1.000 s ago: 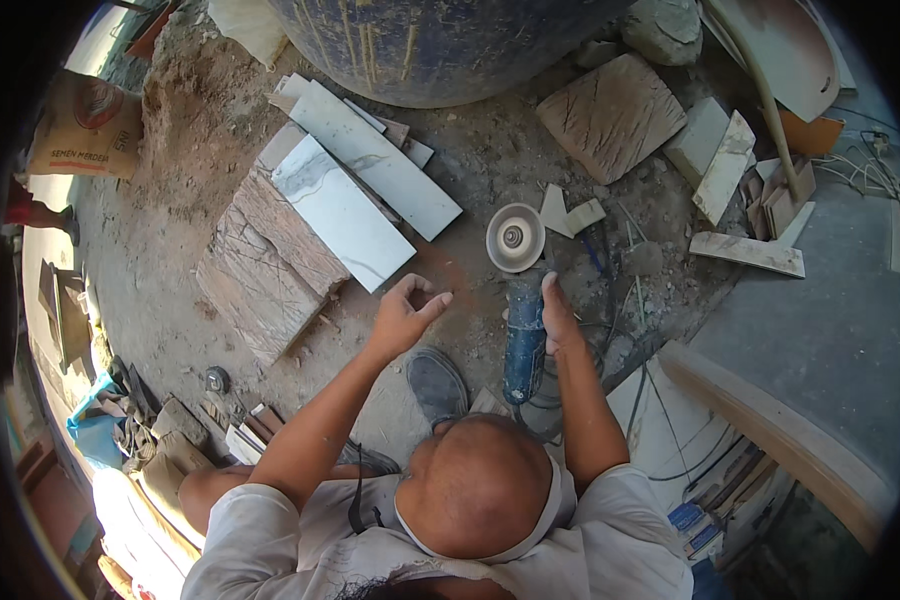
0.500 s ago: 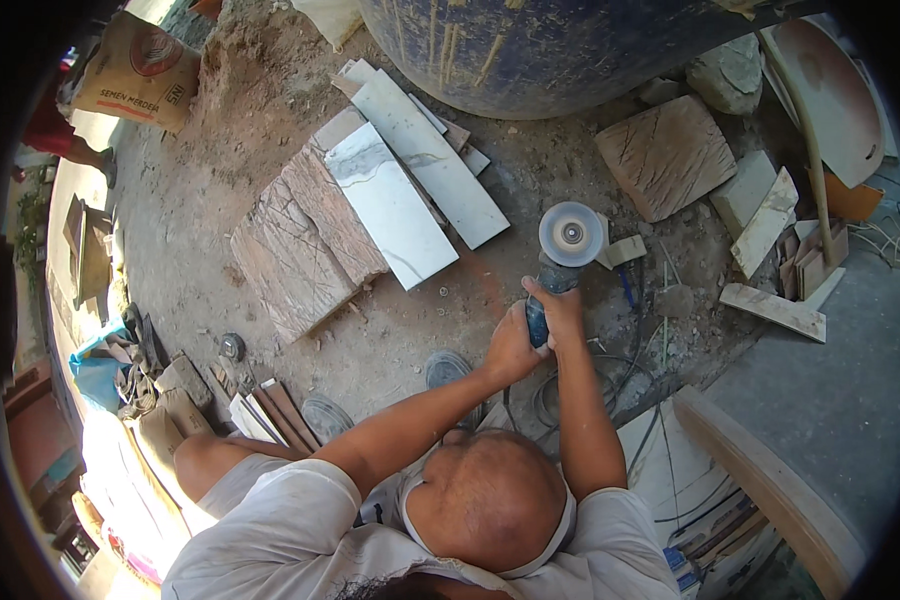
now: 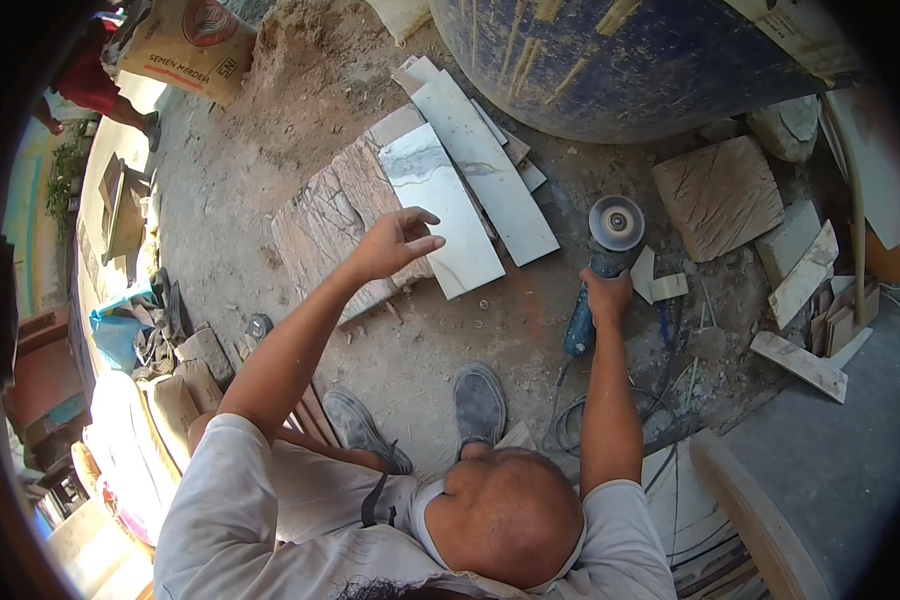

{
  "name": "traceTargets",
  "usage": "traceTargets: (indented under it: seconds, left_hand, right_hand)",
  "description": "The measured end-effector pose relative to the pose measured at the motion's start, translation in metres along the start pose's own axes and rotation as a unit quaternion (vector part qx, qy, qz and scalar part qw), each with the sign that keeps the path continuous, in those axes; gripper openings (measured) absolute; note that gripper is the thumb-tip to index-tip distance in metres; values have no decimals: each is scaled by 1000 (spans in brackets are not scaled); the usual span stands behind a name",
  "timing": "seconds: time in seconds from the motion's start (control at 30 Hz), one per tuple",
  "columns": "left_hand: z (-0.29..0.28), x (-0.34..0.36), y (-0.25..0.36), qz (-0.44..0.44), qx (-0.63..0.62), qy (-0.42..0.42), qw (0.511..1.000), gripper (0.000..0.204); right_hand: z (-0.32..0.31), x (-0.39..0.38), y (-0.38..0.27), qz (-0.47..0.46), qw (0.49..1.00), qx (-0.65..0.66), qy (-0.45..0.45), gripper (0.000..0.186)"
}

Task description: The person holds a tile, grinds its edge using an angle grinder, and holds up the cut tile piece.

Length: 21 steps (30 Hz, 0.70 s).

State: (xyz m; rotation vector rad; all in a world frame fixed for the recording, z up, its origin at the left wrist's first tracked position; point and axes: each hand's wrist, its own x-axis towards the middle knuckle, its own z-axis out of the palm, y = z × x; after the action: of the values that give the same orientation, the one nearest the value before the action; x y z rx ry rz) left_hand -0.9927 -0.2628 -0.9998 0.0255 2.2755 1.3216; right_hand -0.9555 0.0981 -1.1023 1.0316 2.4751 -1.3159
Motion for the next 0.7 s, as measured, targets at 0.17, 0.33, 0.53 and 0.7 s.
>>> traceTargets:
  seconds: [0.17, 0.33, 0.53, 0.7]
  left_hand:
    - [-128, 11, -77, -52, 92, 174, 979, 36]
    - [-203, 5, -136, -118, 302, 156, 933, 61]
    - [-223, 18, -162, -133, 373, 28, 918, 69]
    - [-240, 24, -194, -123, 329, -5, 936, 84]
  right_hand:
    - [-8, 9, 10, -20, 993, -113, 16, 92]
    - [-10, 4, 11, -48, 982, -184, 10, 97]
    - [-17, -53, -7, -119, 874, -410, 230, 85]
    - [9, -143, -61, -14, 921, -27, -389, 69]
